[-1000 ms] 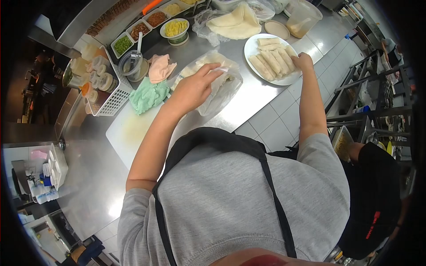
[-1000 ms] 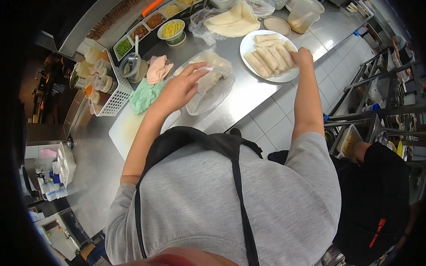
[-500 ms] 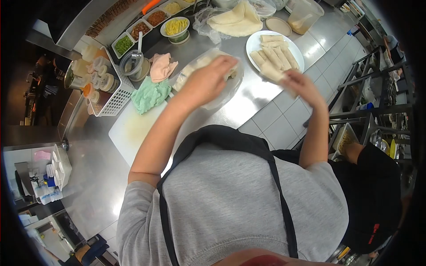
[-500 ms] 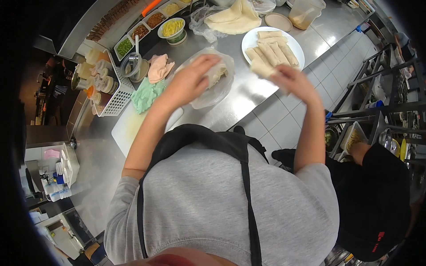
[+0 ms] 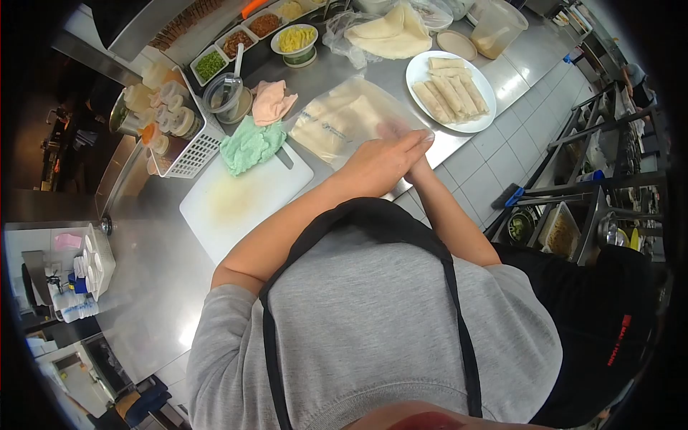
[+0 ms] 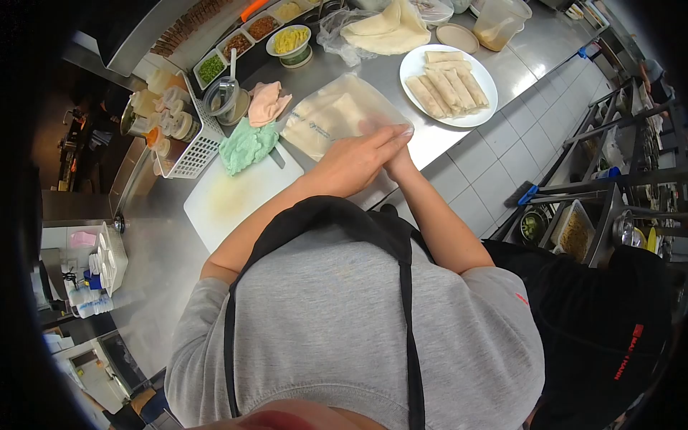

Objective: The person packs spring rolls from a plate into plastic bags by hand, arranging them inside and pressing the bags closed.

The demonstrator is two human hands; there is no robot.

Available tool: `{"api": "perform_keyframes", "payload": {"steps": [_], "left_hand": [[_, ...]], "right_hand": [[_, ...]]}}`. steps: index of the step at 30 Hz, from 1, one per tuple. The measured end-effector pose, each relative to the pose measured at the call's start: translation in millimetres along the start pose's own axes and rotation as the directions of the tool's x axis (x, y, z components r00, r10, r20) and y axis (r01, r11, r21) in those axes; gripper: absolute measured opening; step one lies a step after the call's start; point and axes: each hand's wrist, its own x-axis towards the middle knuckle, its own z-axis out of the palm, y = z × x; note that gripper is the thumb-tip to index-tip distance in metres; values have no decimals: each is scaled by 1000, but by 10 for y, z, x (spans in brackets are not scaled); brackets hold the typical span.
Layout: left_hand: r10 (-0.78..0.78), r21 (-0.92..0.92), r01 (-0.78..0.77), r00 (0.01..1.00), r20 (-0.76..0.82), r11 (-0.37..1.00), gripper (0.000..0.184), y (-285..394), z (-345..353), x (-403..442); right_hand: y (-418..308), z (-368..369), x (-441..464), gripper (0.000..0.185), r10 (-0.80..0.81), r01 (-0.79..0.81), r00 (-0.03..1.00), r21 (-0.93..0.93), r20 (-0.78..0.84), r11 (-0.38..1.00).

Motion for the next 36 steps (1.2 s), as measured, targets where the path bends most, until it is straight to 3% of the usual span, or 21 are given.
{"api": "perform_keyframes", "payload": {"steps": [2,3,4,8,10,13,17,20,23,25,26,28,31,36], "left_hand": [[3,-5,-3,1000,-8,1000,45,12,-34,11],[-18,-4,18,1000,-6,1000,45,22,-55,19],[-42,2,42,999,-4,999,45,17,-83,21],[1,6,-1,999,-54,1000,44,-59,-37,0],[48,39,-44,994,-101,998,52,-76,9,15],[42,18,-40,991,-124,999,42,-90,-9,10],[-6,51,10,998,-67,999,51,-83,-53,-26],[-1,20,1,999,-37,1000,51,-73,-9,-14],[37,30,-35,997,-68,999,51,-55,22,11],[44,29,-41,991,-129,999,51,-99,28,14],[46,32,-42,990,-130,999,51,-98,26,9],[32,-5,-33,996,-79,999,51,-70,2,-23],[48,-16,-49,998,-45,999,51,-56,53,-15],[63,-37,-64,997,-43,997,50,-48,64,-17]], "right_hand": [[146,-80,150,43,-87,88,996,88,-17,992],[143,-168,213,45,-262,280,958,-163,119,946],[154,-214,272,46,-387,476,874,-366,293,799],[9,-107,332,44,-463,527,849,-455,253,718],[-337,117,425,44,-192,201,980,-250,59,947],[-456,153,486,49,-148,148,989,-411,32,900],[-283,-13,523,52,-153,178,984,-379,96,908],[-285,8,494,56,-100,116,993,-287,70,951],[-401,144,497,56,-197,175,980,-343,-30,923],[-437,141,549,53,-173,187,982,-571,80,799],[-363,80,561,53,-176,190,981,-570,80,799],[-203,-45,540,50,-169,198,969,-155,182,968],[-359,22,407,62,-136,148,988,-188,74,971],[-128,-9,658,57,-243,231,970,-319,3,919]]}}
